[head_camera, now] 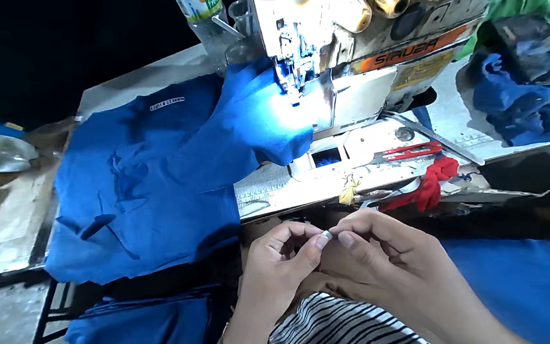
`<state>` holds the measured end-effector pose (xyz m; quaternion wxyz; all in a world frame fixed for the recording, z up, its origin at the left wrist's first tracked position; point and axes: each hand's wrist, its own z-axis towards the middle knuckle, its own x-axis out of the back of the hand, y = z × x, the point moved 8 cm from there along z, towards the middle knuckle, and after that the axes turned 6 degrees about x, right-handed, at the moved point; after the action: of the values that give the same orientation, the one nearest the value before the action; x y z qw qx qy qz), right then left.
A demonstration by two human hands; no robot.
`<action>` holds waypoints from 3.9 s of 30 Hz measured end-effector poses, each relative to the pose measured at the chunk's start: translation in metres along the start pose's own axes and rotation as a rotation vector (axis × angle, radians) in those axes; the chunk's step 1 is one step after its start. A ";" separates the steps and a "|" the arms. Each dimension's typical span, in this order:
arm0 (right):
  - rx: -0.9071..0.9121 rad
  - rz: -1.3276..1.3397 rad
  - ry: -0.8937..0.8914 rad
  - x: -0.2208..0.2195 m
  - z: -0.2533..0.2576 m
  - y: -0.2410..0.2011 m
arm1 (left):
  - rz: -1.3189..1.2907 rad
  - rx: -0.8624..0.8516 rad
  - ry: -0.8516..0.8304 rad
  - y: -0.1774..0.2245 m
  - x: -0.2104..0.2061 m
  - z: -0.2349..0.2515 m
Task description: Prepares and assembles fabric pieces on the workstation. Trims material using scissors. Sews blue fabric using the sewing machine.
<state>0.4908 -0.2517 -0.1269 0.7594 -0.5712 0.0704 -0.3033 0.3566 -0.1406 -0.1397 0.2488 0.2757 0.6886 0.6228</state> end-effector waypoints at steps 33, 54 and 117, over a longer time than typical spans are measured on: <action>-0.097 -0.091 -0.026 -0.007 0.001 0.013 | 0.236 0.143 -0.040 -0.005 0.000 -0.001; -0.014 0.121 0.217 -0.013 0.008 0.006 | 0.156 -0.032 -0.017 0.012 -0.005 0.008; 0.118 -0.470 0.022 -0.027 0.108 -0.005 | 1.035 -0.144 -0.091 0.133 0.001 0.155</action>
<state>0.5160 -0.1489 -0.0929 0.6993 -0.5234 -0.0740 -0.4812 0.4712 -0.0189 -0.0234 -0.0433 0.5888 0.4062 0.6975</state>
